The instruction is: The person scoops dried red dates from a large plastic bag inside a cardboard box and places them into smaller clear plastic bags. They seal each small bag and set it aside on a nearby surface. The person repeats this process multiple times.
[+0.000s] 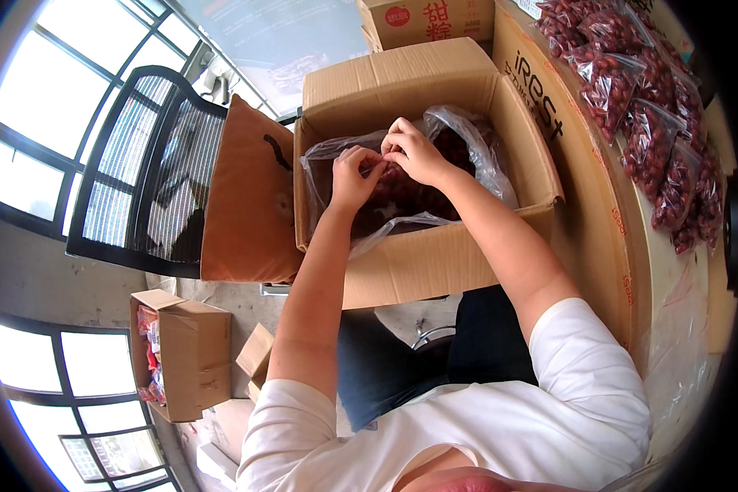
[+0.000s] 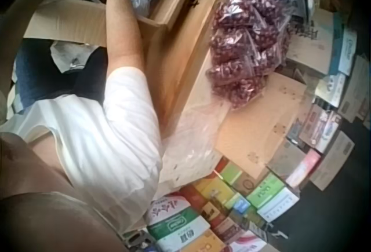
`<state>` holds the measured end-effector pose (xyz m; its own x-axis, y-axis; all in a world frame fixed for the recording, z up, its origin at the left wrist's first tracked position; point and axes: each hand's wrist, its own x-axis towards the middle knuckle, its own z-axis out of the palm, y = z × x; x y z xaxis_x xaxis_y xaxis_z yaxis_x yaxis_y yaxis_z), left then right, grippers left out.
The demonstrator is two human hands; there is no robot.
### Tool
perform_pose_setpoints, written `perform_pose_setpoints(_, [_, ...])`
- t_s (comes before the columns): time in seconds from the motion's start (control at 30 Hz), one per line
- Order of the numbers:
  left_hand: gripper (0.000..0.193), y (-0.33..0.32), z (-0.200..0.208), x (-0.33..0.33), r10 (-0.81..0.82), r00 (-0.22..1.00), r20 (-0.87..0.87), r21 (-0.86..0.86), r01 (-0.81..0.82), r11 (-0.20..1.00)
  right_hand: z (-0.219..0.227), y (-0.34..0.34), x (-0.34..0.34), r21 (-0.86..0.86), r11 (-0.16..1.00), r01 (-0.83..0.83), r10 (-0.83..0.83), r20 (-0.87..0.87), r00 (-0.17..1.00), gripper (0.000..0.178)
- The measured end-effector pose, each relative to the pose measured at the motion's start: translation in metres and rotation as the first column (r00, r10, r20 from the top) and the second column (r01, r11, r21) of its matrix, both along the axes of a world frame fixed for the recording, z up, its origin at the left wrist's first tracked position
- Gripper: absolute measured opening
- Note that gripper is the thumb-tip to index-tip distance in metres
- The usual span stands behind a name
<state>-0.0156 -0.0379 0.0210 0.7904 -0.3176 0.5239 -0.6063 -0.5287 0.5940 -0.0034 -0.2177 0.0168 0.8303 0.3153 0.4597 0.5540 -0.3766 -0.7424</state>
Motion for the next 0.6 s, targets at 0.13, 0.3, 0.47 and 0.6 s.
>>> perform_pose_setpoints(0.13, [0.014,0.0012,-0.0055,0.0037,0.019,0.997,0.078,0.034,-0.021,0.999,-0.0014,0.0006,0.0009,-0.003,1.0,0.003,-0.003,-0.015,1.0,0.011])
perform_pose_setpoints(0.3, [0.012,-0.0007,-0.0014,0.0034,0.058,0.994,0.088,0.017,-0.06,0.998,0.0014,0.0002,0.0003,-0.016,1.0,0.014,-0.014,0.005,1.0,0.011])
perform_pose_setpoints(0.47, [0.012,0.0003,0.0002,0.0023,0.032,0.998,0.062,0.005,-0.033,0.999,0.0029,0.0005,-0.0003,-0.002,1.0,0.011,-0.011,0.002,1.0,0.011])
perform_pose_setpoints(0.6, [0.014,0.0005,0.0009,0.0013,0.018,0.999,0.047,0.018,-0.019,1.0,0.003,-0.0003,-0.0008,0.014,1.0,-0.009,0.008,0.027,1.0,0.012])
